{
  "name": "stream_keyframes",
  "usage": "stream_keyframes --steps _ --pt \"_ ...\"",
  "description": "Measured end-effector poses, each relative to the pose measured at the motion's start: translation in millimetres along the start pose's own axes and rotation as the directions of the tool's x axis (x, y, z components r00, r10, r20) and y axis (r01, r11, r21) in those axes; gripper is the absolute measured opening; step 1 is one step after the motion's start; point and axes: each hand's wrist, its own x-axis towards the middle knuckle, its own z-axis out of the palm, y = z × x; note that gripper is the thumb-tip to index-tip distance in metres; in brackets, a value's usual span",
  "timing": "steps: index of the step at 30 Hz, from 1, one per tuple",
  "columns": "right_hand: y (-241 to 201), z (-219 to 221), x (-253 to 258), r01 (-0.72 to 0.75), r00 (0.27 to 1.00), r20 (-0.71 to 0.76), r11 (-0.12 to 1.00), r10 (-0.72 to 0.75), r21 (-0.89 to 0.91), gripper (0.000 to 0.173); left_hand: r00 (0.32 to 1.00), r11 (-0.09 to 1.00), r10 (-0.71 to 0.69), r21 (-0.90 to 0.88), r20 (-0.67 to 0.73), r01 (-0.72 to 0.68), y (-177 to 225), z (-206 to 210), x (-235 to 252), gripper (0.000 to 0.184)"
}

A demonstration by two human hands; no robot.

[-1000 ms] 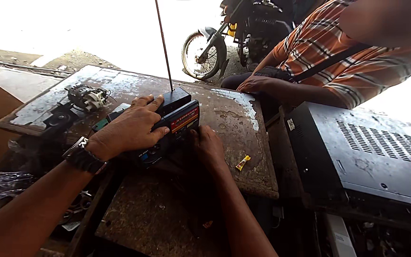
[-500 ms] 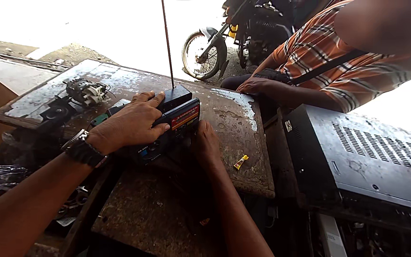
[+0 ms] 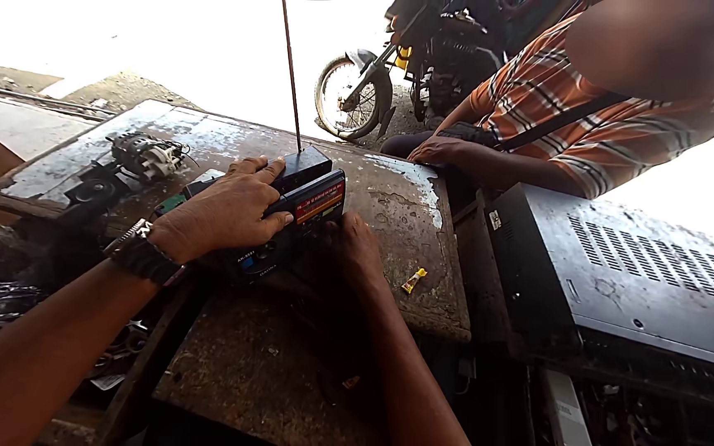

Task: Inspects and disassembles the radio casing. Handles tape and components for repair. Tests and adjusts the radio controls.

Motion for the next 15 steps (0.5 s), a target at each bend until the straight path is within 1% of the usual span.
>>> stream_keyframes --steps 7,10,15 --pt "0.2 0.2 2.3 -0.039 0.998 0.05 0.999 0.038 0.019 0.04 1.0 1.0 -0.006 -0.011 0.012 0.006 0.5 -0.4 0.3 0.055" --pt "0.4 -0.3 2.3 -0.047 0.997 0.062 0.999 0.046 0.008 0.043 0.999 1.0 -0.019 -0.001 0.033 0.019 1.9 -1.9 0.6 0.055" --pt "0.2 -2.5 1.9 -0.07 0.994 0.08 0.997 0.071 -0.009 0.047 1.0 1.0 -0.011 0.008 0.029 0.011 2.0 -1.6 0.5 0.055"
